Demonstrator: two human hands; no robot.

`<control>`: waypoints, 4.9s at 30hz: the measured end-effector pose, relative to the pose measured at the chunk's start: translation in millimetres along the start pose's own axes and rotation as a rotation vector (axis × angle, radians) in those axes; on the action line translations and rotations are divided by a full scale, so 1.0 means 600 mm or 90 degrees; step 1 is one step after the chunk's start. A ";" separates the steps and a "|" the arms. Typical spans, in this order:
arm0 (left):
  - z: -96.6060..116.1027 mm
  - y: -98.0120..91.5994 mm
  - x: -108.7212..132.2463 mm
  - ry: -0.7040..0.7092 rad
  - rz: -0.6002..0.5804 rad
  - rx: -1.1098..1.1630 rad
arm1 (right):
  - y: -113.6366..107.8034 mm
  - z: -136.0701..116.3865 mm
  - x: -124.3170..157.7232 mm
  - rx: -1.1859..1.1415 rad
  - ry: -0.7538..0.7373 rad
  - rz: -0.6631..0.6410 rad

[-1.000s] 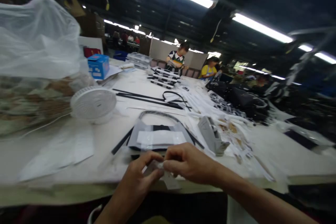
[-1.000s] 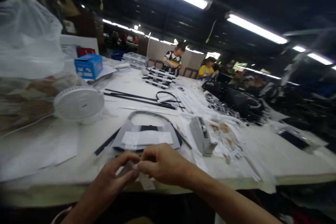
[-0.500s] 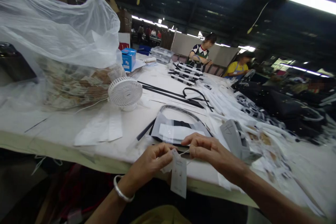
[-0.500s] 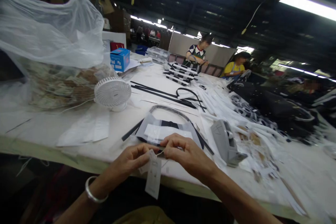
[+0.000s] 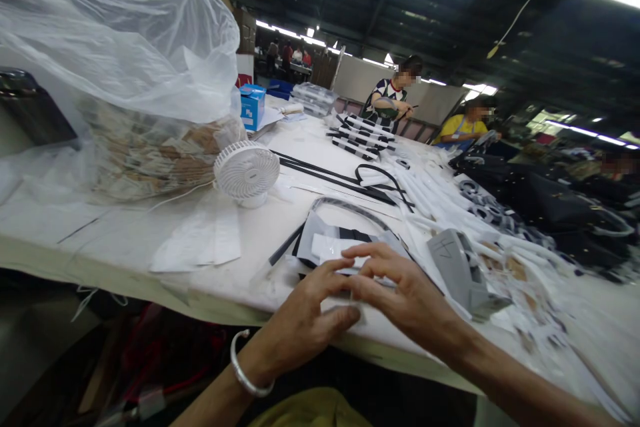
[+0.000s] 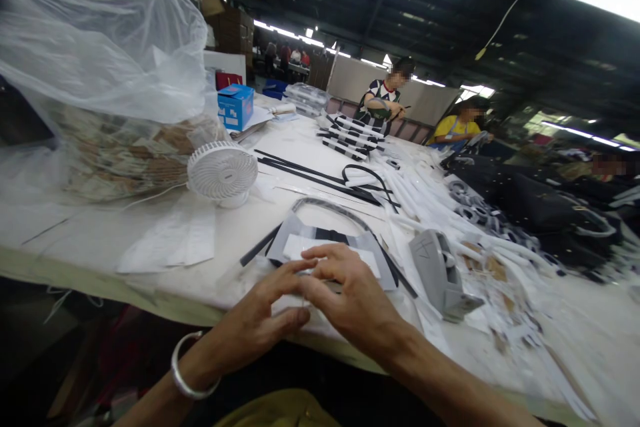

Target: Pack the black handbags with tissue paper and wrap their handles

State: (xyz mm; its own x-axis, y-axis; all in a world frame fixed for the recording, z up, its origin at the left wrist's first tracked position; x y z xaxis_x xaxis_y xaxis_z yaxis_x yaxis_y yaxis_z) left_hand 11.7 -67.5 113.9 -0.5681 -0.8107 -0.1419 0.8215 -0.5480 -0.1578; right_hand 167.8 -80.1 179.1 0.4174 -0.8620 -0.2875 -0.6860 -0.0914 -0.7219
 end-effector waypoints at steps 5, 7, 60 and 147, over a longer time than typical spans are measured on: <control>-0.009 -0.014 0.006 -0.026 -0.049 0.048 | 0.001 0.005 -0.009 -0.034 0.057 -0.023; -0.014 -0.022 0.005 -0.054 -0.038 0.077 | 0.000 0.004 -0.015 -0.056 0.078 -0.027; -0.095 0.015 0.043 -0.096 0.248 -0.111 | -0.013 0.037 -0.023 -0.664 0.349 0.225; -0.243 -0.211 -0.266 -0.305 0.160 0.311 | 0.100 0.366 -0.243 -0.508 0.503 -0.113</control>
State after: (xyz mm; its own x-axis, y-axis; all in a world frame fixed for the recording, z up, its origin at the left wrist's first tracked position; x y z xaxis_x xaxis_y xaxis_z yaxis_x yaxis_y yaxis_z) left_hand -9.0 161.1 14.1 -0.3669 -0.8638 0.3452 0.9164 -0.2717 0.2940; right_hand 196.7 149.3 39.6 0.2476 -0.8523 0.4608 -0.9563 -0.2914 -0.0251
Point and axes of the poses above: each hand's wrist, its own x-axis away from the middle knuckle, its own y-axis out of the palm, z = x × y, the point moved 2 cm from there along -x, towards the middle knuckle, and after that the axes turned 10 degrees about -y, right-handed, at the moved point
